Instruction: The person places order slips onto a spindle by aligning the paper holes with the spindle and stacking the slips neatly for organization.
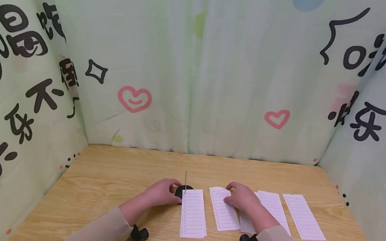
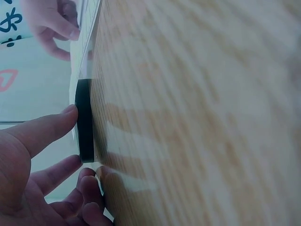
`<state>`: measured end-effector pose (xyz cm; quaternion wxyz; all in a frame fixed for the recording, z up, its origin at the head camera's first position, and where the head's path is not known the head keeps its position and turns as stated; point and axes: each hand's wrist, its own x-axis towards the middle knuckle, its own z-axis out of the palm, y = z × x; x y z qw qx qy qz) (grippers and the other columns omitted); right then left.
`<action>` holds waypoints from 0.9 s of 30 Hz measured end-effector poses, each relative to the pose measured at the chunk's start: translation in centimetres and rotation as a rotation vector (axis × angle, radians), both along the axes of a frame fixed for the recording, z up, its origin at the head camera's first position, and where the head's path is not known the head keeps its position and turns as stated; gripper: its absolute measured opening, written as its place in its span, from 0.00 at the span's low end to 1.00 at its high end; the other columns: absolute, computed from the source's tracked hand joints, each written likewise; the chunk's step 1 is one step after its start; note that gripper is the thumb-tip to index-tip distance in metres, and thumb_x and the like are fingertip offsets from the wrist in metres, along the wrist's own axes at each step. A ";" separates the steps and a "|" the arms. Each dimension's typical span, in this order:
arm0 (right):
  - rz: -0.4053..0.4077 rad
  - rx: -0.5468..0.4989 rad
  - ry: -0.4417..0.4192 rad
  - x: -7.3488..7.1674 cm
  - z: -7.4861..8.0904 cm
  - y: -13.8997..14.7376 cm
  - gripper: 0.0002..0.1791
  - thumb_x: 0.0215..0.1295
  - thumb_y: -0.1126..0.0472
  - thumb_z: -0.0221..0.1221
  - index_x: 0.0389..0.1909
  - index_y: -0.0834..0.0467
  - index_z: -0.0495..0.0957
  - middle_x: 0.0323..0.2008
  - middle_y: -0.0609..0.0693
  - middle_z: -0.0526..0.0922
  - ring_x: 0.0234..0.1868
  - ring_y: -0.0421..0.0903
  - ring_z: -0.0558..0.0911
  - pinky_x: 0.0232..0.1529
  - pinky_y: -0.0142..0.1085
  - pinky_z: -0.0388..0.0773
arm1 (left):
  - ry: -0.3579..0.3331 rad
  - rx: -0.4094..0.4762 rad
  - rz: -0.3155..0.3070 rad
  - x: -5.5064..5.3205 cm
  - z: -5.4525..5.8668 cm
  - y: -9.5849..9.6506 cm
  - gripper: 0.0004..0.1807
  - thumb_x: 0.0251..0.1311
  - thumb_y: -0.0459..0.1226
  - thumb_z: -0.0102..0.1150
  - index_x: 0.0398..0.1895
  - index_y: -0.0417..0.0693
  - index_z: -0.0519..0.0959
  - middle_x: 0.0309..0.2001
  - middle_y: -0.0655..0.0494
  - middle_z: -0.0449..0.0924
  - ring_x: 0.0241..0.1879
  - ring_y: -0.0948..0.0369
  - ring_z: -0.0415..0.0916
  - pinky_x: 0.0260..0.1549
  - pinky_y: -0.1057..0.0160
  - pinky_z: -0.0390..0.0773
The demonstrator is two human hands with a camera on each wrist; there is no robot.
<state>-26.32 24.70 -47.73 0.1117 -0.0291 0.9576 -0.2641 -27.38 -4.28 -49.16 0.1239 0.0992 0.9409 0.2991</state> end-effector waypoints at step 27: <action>-0.035 -0.094 0.029 0.4 0.0 0.0 0.11 0.69 0.61 0.60 0.42 0.66 0.77 0.33 0.53 0.76 0.34 0.48 0.73 0.35 0.41 0.70 | -0.028 0.043 0.011 0.1 0.0 0.0 0.31 0.49 0.44 0.77 0.59 0.51 0.78 0.41 0.54 0.77 0.39 0.55 0.72 0.47 0.51 0.76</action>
